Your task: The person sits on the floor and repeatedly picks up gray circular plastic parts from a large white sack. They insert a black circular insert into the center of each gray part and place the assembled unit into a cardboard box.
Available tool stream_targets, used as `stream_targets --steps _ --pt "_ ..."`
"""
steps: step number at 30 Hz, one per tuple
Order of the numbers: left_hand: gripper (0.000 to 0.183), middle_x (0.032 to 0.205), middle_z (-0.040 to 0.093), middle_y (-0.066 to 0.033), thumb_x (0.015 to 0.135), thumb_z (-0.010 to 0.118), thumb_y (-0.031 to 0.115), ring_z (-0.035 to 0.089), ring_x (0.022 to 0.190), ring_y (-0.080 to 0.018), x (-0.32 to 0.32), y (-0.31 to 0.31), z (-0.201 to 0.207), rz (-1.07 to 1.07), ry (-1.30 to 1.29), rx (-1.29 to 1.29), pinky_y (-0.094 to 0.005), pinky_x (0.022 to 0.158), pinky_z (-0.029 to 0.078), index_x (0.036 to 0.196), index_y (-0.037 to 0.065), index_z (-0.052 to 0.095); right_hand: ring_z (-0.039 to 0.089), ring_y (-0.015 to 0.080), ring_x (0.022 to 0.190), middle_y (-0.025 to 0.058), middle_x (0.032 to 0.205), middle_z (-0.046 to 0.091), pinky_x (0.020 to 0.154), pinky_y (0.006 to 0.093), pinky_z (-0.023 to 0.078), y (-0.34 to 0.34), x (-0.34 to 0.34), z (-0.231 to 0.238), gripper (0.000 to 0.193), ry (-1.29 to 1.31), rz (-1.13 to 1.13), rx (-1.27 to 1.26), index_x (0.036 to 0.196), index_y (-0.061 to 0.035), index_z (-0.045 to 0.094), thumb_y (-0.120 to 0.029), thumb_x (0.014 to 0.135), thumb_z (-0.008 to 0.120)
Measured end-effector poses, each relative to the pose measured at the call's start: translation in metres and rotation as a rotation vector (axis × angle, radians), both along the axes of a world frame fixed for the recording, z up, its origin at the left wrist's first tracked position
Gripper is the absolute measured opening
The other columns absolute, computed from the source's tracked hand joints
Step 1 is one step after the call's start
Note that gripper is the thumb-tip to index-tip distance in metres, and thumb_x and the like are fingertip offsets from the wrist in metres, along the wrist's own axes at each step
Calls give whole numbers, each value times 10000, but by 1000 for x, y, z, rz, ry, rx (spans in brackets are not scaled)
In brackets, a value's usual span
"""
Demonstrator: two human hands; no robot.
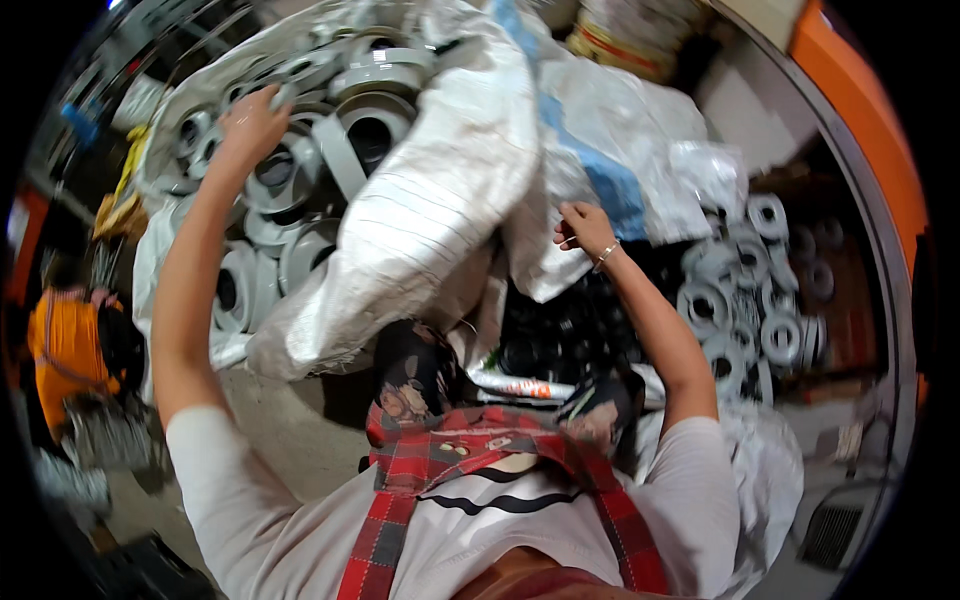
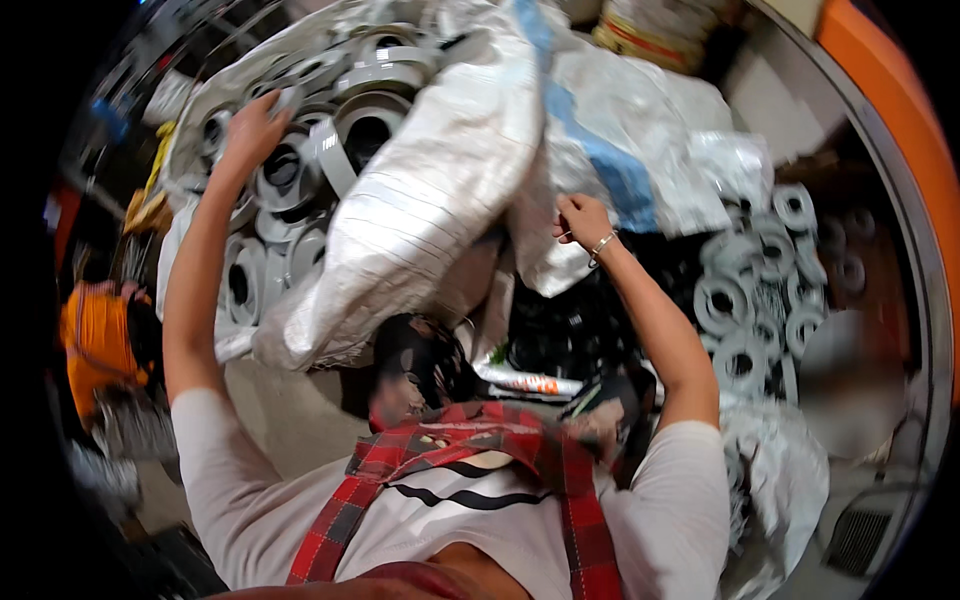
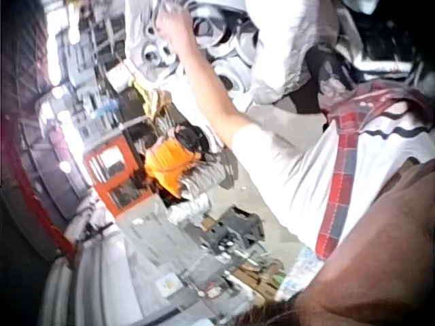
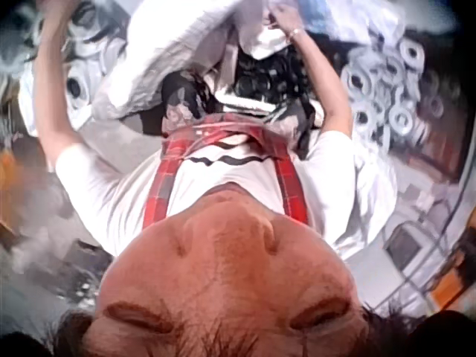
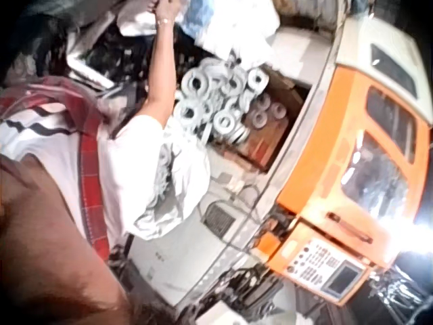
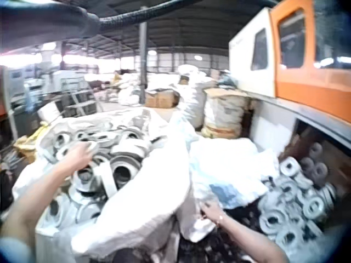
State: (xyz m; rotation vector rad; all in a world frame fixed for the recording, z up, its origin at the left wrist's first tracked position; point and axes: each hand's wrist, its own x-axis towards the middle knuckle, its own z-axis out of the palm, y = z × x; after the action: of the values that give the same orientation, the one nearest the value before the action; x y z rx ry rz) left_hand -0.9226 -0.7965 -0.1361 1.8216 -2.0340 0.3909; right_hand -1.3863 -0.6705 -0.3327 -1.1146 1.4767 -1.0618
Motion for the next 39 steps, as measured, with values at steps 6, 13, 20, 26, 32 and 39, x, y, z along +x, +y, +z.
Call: stream_targets --steps 6,13,20,26,32,39 --pt "394 1200 560 -143 748 653 94 457 1195 -354 -129 232 -29 -919 -14 23 -496 1033 254 1130 33 582 583 357 938 229 925 626 801 409 466 111 -120 -54 393 804 -193 86 916 34 619 -337 794 585" --pt "372 1201 549 -198 774 647 100 554 1083 -319 -207 261 -111 -765 403 598 -356 854 469 1111 -35 567 519 403 1004 253 1043 561 877 435 425 175 -252 -77 461 1318 -505 -65 996 24 574 -363 753 637" --pt "332 1089 617 -189 801 655 138 596 1031 -264 -260 227 -184 -764 634 776 -327 881 448 1081 -31 597 512 404 1105 306 1160 528 941 409 406 142 -377 -58 763 899 -675 234 1138 106 493 -534 737 603" --pt "342 1042 636 -182 823 631 161 618 982 -251 -307 211 -241 -511 806 1063 -333 852 465 1105 -28 587 526 278 1100 205 1223 528 931 354 400 95 -406 -103 878 392 -449 511 1205 101 493 -519 633 735" --pt "329 1112 582 -215 805 617 135 554 1049 -352 -322 214 -253 -864 423 803 -372 898 445 1085 -32 574 591 263 950 187 1069 610 842 356 447 98 -356 -99 696 489 -42 509 1067 76 596 -437 620 742" --pt "438 1204 535 -201 796 633 140 517 1119 -333 -330 217 -251 -803 415 820 -368 943 412 1199 8 521 620 316 824 197 893 647 730 376 480 116 -163 -96 538 724 539 209 918 25 597 -432 646 682"
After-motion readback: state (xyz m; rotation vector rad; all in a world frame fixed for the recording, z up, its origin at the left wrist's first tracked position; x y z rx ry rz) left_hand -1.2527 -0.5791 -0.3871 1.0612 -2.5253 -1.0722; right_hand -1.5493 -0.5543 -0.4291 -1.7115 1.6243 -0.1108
